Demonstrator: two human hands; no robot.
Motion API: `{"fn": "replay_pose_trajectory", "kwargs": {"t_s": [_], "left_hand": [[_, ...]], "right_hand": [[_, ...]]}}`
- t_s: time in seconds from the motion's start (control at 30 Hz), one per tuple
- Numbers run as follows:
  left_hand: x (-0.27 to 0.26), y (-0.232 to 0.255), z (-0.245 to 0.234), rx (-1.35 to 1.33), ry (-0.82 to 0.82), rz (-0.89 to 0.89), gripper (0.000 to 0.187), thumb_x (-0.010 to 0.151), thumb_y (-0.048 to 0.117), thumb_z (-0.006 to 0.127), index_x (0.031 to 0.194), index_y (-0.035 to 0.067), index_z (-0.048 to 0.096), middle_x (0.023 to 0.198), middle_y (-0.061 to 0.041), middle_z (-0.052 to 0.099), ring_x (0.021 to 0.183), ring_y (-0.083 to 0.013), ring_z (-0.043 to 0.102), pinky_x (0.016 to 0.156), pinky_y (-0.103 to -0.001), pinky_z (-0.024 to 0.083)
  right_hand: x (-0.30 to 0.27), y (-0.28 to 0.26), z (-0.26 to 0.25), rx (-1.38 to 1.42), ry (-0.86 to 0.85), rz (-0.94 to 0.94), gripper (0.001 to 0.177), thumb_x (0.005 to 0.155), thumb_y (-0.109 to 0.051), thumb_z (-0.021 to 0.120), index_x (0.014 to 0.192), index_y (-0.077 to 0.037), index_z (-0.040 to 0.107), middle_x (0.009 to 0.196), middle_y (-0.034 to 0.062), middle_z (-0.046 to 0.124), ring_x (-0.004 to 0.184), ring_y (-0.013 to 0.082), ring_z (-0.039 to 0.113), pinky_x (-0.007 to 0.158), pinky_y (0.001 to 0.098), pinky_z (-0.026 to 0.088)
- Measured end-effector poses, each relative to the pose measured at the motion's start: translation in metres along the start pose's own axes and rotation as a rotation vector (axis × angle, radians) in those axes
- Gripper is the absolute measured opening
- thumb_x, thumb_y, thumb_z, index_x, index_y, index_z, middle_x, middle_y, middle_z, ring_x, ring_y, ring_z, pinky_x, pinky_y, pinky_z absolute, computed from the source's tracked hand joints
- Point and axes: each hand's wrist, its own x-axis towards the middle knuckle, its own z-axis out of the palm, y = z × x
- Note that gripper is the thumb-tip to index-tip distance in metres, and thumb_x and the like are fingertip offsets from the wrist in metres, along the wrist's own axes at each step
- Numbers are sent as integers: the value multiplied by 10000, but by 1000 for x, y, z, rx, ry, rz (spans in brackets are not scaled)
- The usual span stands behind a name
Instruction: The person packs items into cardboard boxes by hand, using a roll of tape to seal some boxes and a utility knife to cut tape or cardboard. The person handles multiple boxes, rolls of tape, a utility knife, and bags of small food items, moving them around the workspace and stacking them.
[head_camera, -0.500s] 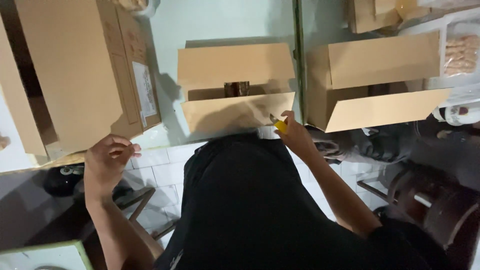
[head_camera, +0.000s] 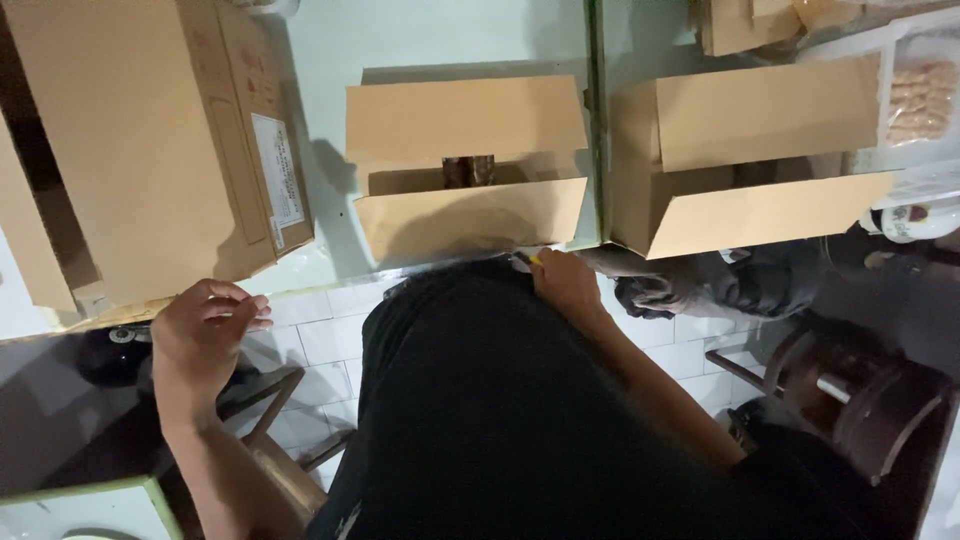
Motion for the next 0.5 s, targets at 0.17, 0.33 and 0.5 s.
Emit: {"fn": "replay_pose_trajectory", "kwargs": {"t_s": [0.17, 0.33, 0.5], "left_hand": [[-1, -3, -1, 9, -7, 18, 76, 1016, -21, 668, 942, -15, 652, 865, -158, 760, 751, -251, 774, 642, -300, 582], [-3, 3, -1, 69, -10, 37, 74, 1014, -15, 694, 944, -26, 673, 872, -153, 767, 726, -248, 775, 622, -289, 585], [-1, -1, -2, 24, -15, 67, 82, 1016, -41, 662, 936, -26, 667, 878, -155, 764, 750, -252, 777, 635, -297, 594]], "right_hand": [[18, 23, 40, 57, 139, -111, 354, 951, -270, 507, 1064, 13, 688, 1248, 227, 587, 1038, 417, 644, 790, 561, 551], [24, 29, 52, 96, 207, -122, 392, 964, -254, 469, 1052, 70, 672, 1180, 255, 590, 1031, 410, 638, 816, 549, 536], [18, 7, 29, 88, 86, -21, 417, 1023, -282, 442, 1061, 65, 671, 1245, 220, 502, 1101, 410, 570, 839, 573, 531]]}}
